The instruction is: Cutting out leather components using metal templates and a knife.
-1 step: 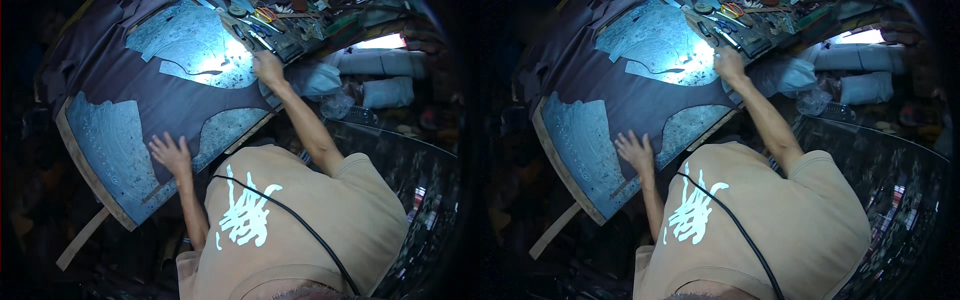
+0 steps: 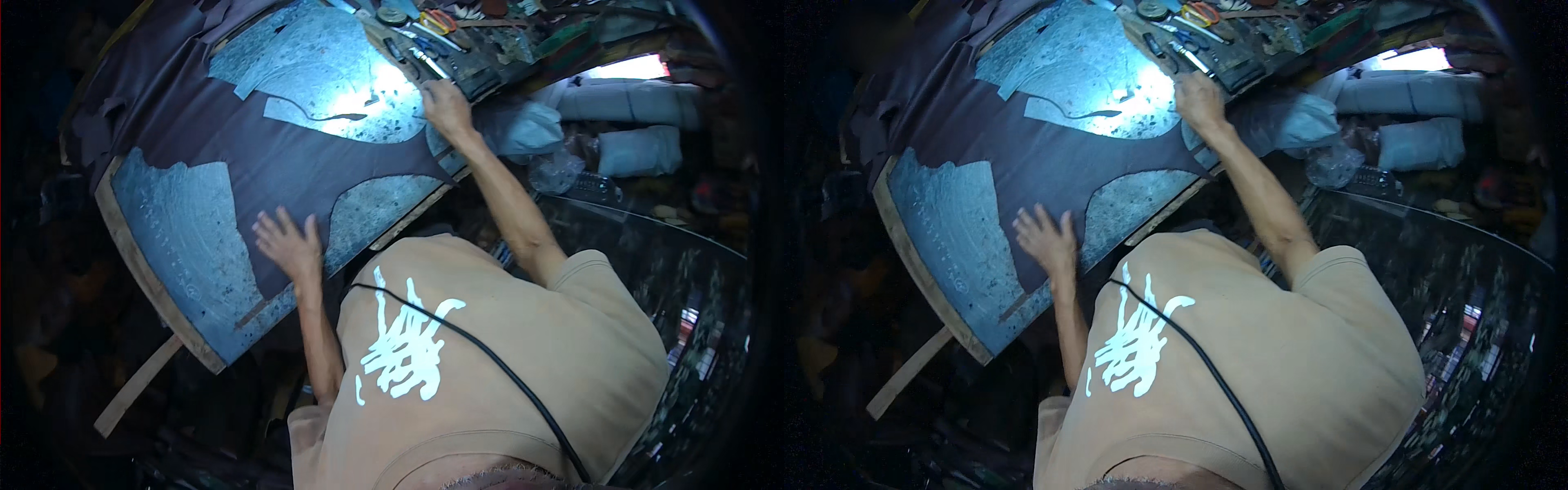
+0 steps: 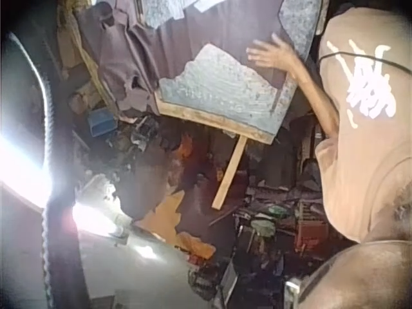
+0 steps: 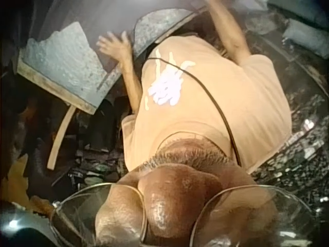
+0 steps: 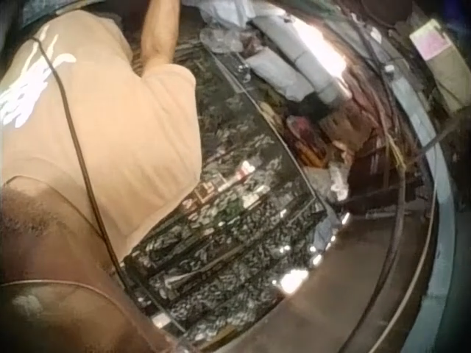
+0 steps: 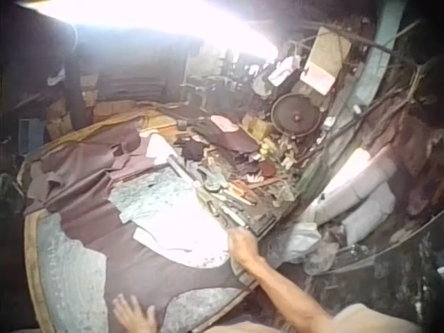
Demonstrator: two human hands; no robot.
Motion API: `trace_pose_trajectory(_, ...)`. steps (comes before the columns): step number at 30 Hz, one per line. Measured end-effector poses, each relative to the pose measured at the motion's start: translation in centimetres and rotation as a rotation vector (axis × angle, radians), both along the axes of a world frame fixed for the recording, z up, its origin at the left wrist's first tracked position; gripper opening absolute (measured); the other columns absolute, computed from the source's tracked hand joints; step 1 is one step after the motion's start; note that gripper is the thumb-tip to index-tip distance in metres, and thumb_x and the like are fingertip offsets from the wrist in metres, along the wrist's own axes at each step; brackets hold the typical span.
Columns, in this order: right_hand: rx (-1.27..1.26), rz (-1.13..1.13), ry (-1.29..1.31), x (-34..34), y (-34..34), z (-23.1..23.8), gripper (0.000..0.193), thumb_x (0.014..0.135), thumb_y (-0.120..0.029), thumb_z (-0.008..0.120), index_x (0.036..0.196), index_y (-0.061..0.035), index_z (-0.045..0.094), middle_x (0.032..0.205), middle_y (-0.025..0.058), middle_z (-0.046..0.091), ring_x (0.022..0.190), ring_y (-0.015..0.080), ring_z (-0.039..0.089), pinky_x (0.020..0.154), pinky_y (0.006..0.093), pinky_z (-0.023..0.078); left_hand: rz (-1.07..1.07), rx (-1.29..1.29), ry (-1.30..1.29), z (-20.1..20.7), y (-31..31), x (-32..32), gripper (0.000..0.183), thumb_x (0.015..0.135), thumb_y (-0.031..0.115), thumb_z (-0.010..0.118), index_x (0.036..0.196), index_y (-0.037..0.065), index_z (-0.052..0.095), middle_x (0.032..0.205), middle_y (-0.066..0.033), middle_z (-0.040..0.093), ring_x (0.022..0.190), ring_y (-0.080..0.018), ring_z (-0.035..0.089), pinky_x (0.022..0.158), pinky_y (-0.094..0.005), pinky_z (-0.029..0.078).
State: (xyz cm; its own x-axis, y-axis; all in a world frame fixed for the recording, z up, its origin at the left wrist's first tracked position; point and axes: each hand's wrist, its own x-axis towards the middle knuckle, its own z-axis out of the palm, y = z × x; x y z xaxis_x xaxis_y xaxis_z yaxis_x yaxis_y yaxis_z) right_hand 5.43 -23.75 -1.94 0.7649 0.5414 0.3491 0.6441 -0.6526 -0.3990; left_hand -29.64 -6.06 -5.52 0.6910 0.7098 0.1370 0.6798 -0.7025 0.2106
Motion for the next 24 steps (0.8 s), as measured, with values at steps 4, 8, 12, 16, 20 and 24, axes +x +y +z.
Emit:
trace_pose_trajectory(4,0.011,0.070,-0.005,-2.6,-1.0,1.6,0.028,0.088,-0.018,0.064,0.114,-0.0101,0.064,0.104,0.0146,0.061,0.098,0.0347,0.059,0.085,0.0462,0.046,-0.171,-0.070,0.044,0.3,-1.9,6.1,0.071,0.094,0.051,0.053,0.142,0.001,0.044,0.152,-0.0305,0.027,0.141,-0.0507,0.021,0.112,-0.0619,0.019)
trace_pose_trajectory(8,0.051,0.165,-0.028,-5.2,-3.8,0.7,0.027,0.088,-0.016,0.064,0.114,-0.0080,0.064,0.115,0.0118,0.061,0.107,0.0332,0.058,0.088,0.0458,0.045,-0.380,-0.115,0.028,0.6,-2.6,9.5,0.070,0.095,0.051,0.051,0.144,0.002,0.042,0.153,-0.0303,0.024,0.143,-0.0499,0.017,0.114,-0.0603,0.013)
trace_pose_trajectory(12,0.145,-0.211,-0.035,-7.1,-11.5,-0.4,0.025,0.087,-0.014,0.064,0.111,-0.0067,0.065,0.113,0.0113,0.062,0.105,0.0320,0.060,0.087,0.0447,0.046,-0.689,-0.140,0.016,1.3,-4.4,12.5,0.072,0.095,0.052,0.050,0.145,0.002,0.040,0.154,-0.0292,0.024,0.143,-0.0492,0.017,0.114,-0.0606,0.012)
trace_pose_trajectory(16,0.132,-0.464,-0.060,-12.8,-20.1,-1.6,0.018,0.086,-0.011,0.063,0.103,-0.0039,0.066,0.106,0.0133,0.064,0.098,0.0327,0.061,0.081,0.0452,0.049,-0.927,-0.159,0.035,-0.5,-6.2,14.6,0.079,0.089,0.058,0.056,0.146,0.006,0.039,0.156,-0.0247,0.024,0.144,-0.0458,0.017,0.115,-0.0599,0.011)
trace_pose_trajectory(20,0.205,-0.811,-0.015,-24.2,-23.3,-0.4,0.017,0.089,-0.010,0.060,0.101,-0.0005,0.065,0.102,0.0155,0.062,0.096,0.0341,0.059,0.082,0.0441,0.049,-1.166,0.006,-0.016,0.3,-7.2,15.4,0.088,0.087,0.063,0.057,0.146,0.001,0.038,0.154,-0.0273,0.027,0.142,-0.0474,0.021,0.115,-0.0582,0.015)
trace_pose_trajectory(24,0.250,-1.165,0.213,-38.2,-22.2,-0.7,0.021,0.093,-0.015,0.059,0.108,-0.0016,0.064,0.109,0.0157,0.061,0.100,0.0365,0.060,0.084,0.0442,0.049,-1.285,0.088,0.014,-1.0,-7.6,16.7,0.091,0.089,0.067,0.050,0.150,0.002,0.032,0.157,-0.0261,0.021,0.145,-0.0462,0.017,0.116,-0.0568,0.016)
